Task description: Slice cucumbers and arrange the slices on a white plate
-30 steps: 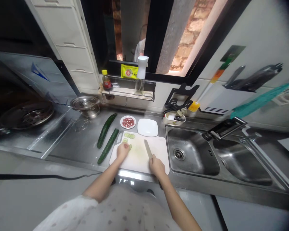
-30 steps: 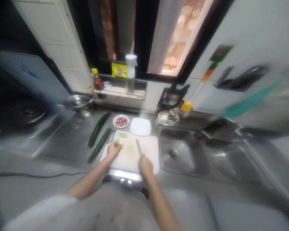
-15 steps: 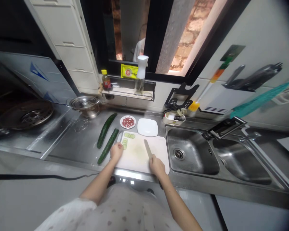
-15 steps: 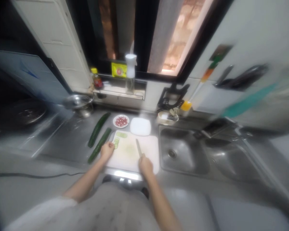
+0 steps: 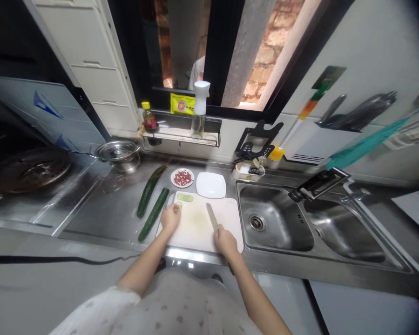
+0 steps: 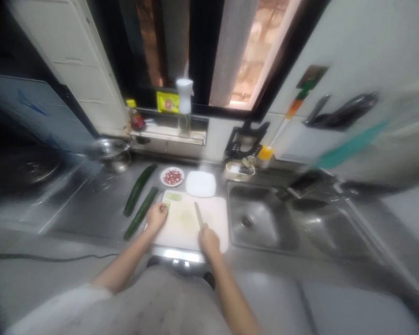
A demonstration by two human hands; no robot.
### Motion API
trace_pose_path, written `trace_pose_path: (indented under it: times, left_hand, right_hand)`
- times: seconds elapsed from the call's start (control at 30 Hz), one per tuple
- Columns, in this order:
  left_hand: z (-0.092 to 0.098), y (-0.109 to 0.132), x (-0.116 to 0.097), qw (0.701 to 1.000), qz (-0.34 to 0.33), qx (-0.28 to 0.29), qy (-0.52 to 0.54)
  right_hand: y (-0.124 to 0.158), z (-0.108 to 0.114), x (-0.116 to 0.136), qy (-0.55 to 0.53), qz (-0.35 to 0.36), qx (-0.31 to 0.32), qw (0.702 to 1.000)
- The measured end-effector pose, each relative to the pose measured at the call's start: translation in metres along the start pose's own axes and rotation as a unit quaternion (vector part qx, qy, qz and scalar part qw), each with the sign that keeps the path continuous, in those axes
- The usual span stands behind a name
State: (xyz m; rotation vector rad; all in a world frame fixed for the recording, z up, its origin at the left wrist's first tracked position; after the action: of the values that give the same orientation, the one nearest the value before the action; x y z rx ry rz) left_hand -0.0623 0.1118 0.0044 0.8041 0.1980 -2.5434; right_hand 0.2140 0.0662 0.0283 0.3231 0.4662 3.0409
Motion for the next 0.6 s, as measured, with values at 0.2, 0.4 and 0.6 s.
trace_pose_path:
  times: [0.2, 0.4, 0.6]
  left_hand:
    - [-0.012, -0.012, -0.034, 0.999, -0.045, 0.014, -0.022]
    - [-0.031, -0.027, -0.063, 0.988, -0.115, 0.060, -0.080]
    - [-0.039, -0.037, -0.080, 0.973, -0.159, 0.096, -0.140]
  right_hand:
    - [-0.001, -0.003, 0.000, 0.005, 0.002, 0.000, 1.000]
    - [0.000, -0.003, 0.000, 0.009, 0.004, 0.000, 1.000]
    - [0.001, -0.002, 0.002, 0.013, 0.007, 0.004, 1.000]
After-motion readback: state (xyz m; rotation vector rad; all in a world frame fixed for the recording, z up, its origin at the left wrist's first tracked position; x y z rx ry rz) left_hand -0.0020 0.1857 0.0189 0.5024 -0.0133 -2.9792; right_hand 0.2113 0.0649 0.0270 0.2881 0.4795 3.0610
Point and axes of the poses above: each hand's wrist, its own y-axis away from the middle knuckle, its own z-axis out of the back of the hand, x = y × z, the point moved 10 cm from there along -y, towards the middle knuckle, and after that the axes turned 7 degrees about -x, right-handed, at the moved point
